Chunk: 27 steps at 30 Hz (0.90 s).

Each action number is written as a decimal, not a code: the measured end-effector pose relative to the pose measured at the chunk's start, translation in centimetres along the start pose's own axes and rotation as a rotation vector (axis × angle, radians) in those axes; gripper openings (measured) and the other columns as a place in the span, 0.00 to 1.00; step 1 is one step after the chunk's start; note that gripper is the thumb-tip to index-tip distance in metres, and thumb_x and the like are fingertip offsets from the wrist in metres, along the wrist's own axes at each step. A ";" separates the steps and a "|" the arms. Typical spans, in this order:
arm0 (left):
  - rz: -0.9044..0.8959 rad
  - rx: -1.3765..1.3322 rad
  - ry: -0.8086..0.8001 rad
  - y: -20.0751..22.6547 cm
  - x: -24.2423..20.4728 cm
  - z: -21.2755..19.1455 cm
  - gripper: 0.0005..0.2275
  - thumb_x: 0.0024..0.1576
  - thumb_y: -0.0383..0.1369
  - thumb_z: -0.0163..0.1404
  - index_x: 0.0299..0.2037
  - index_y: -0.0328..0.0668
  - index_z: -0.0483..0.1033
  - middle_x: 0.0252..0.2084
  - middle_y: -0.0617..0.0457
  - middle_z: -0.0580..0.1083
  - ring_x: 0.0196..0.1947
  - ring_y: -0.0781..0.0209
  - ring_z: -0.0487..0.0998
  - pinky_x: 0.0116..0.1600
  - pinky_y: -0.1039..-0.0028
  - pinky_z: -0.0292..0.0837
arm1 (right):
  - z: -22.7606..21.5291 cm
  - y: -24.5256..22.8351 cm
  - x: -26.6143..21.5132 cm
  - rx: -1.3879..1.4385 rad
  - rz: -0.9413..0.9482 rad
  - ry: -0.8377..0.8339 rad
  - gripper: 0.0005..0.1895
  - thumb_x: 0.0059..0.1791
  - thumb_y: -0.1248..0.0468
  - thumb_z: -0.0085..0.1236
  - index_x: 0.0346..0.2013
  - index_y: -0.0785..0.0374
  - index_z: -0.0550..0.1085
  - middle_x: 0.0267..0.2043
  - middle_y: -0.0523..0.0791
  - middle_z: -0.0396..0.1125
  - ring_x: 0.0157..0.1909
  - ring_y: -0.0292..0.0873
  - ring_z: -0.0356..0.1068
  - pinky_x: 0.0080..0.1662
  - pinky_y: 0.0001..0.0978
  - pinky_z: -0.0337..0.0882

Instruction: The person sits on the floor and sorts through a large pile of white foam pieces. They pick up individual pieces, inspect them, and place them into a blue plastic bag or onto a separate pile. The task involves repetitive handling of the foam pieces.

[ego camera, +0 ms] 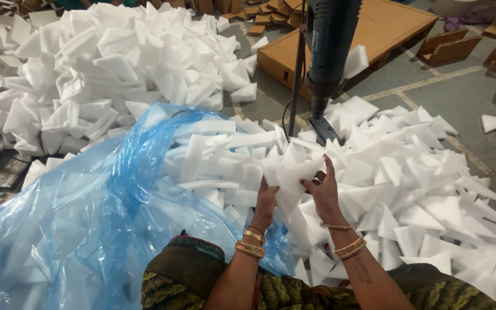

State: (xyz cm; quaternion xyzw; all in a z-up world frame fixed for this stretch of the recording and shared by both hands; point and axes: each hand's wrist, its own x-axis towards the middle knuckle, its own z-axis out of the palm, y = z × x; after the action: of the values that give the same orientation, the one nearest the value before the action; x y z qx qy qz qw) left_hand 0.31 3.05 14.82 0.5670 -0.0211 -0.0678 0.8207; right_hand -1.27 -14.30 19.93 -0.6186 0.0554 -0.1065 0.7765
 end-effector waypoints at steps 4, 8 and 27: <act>0.060 -0.058 -0.095 1.3 -0.6 0.8 0.31 0.59 0.31 0.41 0.76 0.43 0.49 0.70 0.47 0.63 0.65 0.55 0.66 0.64 0.71 0.65 | 0.2 1.0 0.1 0.024 -0.048 -0.058 0.35 0.48 0.75 0.59 0.68 0.69 0.59 0.51 0.50 0.71 0.47 0.42 0.73 0.45 0.33 0.78; -0.085 -0.105 -0.076 1.5 -0.5 0.9 0.31 0.61 0.42 0.38 0.76 0.48 0.46 0.69 0.48 0.62 0.64 0.55 0.66 0.62 0.66 0.66 | 0.6 0.6 -0.4 0.003 -0.014 -0.055 0.24 0.51 0.71 0.54 0.63 0.69 0.66 0.51 0.48 0.72 0.46 0.40 0.73 0.44 0.33 0.76; 0.526 0.427 -0.072 -4.6 1.8 -4.1 0.27 0.72 0.43 0.28 0.76 0.31 0.52 0.74 0.34 0.59 0.74 0.46 0.57 0.75 0.62 0.54 | -3.1 -2.4 0.3 -0.470 -0.249 -0.256 0.13 0.45 0.77 0.62 0.43 0.65 0.83 0.45 0.46 0.59 0.43 0.40 0.61 0.48 0.29 0.66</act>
State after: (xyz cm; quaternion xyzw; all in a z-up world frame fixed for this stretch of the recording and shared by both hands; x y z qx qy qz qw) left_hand 2.11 4.99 8.97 0.6985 -0.2094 0.1321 0.6714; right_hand -1.88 -17.81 21.55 -0.7920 -0.0964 -0.1062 0.5934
